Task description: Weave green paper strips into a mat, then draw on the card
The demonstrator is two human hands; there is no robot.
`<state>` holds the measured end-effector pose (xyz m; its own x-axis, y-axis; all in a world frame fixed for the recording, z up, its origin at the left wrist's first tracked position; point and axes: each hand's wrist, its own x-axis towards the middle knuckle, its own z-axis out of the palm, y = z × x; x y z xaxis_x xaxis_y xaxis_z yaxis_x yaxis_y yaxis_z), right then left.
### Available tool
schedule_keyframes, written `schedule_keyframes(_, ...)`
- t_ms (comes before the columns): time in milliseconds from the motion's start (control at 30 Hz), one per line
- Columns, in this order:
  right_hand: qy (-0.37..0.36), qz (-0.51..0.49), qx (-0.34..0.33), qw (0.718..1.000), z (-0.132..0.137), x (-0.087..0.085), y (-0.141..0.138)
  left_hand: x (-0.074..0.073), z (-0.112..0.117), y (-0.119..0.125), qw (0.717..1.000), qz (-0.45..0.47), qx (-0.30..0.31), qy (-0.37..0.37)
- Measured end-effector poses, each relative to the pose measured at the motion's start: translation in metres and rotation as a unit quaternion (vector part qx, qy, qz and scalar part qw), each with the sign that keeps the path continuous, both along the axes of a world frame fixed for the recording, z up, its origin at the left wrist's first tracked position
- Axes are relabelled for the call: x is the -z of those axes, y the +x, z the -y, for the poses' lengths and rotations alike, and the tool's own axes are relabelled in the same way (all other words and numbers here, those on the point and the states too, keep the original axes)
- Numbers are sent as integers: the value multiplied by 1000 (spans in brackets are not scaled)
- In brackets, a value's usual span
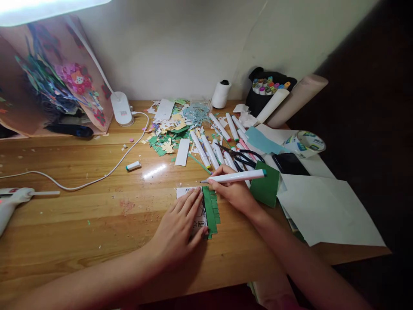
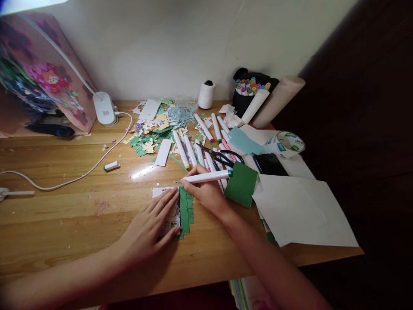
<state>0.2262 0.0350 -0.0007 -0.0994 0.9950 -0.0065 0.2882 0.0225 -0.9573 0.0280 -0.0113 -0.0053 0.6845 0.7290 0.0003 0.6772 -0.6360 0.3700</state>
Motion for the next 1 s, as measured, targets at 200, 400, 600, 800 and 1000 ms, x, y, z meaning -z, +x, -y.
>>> schedule_keyframes(200,-4,-16,17,1000,0,1,0,4,0,-2,1000,26,-6,-4)
schedule_keyframes(400,13,25,-6,1000,2,0,-2,3,1,-1,1000,18,-5,1)
schedule_keyframes(600,9,37,29,999,2,3,-5,4,-2,-1,1000,11,11,12)
schedule_keyframes(800,-32,24,15,999,1,7,-6,7,-1,0,1000,6,9,28)
schedule_keyframes(1000,-20,49,14,998,0,6,-7,6,0,0,1000,14,7,25)
